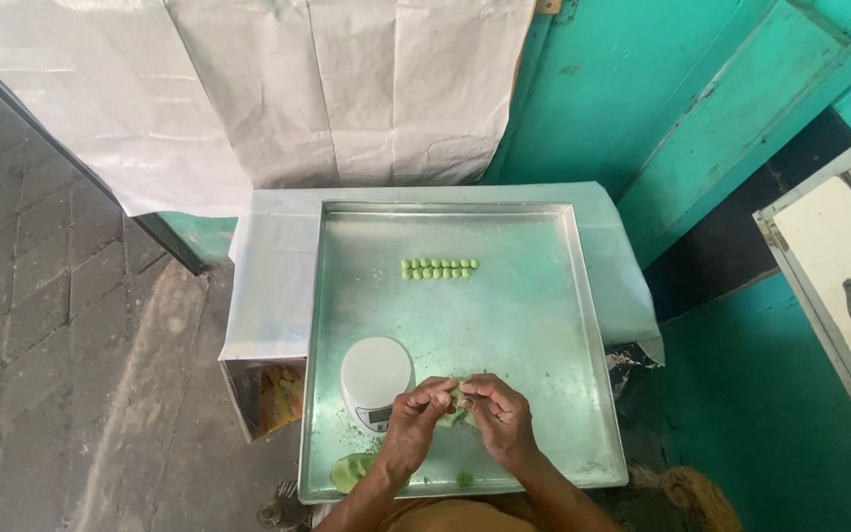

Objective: Weighing small portions of green dough on a digital scale and rolling them into uniform balls by hand.

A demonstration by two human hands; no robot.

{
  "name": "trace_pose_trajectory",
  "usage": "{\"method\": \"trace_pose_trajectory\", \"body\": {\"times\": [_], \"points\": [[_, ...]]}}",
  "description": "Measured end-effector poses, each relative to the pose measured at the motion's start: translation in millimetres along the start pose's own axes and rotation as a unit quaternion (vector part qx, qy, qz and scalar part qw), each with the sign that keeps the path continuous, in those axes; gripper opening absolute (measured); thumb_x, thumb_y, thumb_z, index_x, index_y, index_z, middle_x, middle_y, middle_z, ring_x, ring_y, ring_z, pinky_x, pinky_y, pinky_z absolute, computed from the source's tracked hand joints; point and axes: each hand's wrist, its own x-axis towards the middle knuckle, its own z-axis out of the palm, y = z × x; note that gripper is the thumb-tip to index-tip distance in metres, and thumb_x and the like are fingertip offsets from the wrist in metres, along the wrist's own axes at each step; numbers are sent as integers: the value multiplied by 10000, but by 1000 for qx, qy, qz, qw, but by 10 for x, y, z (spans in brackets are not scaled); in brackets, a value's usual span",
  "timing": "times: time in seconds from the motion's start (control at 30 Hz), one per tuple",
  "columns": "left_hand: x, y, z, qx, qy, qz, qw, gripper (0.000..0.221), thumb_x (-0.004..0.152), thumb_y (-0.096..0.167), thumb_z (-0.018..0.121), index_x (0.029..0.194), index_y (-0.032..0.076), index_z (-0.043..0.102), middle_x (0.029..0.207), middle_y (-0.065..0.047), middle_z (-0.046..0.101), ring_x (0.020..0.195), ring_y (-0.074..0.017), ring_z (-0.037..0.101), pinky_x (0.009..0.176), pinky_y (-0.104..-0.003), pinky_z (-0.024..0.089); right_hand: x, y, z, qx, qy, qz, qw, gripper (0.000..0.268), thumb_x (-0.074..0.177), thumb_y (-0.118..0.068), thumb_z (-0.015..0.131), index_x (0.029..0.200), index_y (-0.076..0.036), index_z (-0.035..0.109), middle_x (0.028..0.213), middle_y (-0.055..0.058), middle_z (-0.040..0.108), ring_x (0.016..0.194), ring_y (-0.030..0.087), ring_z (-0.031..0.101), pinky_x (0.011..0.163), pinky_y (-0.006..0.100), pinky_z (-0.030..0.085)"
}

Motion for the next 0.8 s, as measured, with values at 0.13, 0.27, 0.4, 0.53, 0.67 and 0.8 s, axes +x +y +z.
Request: {"method": "trace_pose_trajectory", "body": {"times": [0.13,0.27,0.4,0.53,0.67,0.8], "points": [[31,-17,-21,-106,-32,37,993,205,929,297,748,1030,138,829,973,-40,744,855,-195,605,783,-367,520,-23,-31,14,12,2,-3,1000,151,958,-89,703,1086,-14,673,1041,132,714,965,222,724,859,295,621],[167,-359,-63,-252,-44,-8,967,163,891,187,811,1009,74,805,825,-57,755,705,-179,651,693,-315,549,-20,47,-10,62,19,114,991,292,922,-179,749,1145,-46,615,1010,105,724,891,205,717,765,343,629],[286,-460,59,-252,39,-7,967,282,913,59,766,1144,-95,714,890,-198,755,776,-225,727,713,-305,602,90,-9,25,58,0,144,988,349,991,-200,692,1243,20,594,989,153,666,936,212,650,795,436,572],[390,-580,118,-259,58,9,964,170,930,33,749,1072,-38,689,829,-149,719,745,-243,745,715,-323,629,138,-159,79,48,37,113,992,222,1010,-139,647,1113,51,696,973,144,671,854,150,610,745,356,550],[306,-288,313,-212,85,9,973,134,998,72,684,947,-48,716,811,-157,729,769,-213,741,776,-342,615,134,-39,17,12,75,125,989,234,995,-209,692,1036,19,716,854,95,714,761,87,604,668,296,522],[236,-206,394,-216,68,3,974,234,1033,189,666,1020,-18,774,909,-139,770,870,-181,730,855,-313,585,121,70,28,36,113,111,987,234,1006,-243,709,945,-17,709,818,94,705,843,105,628,715,311,527]]}}
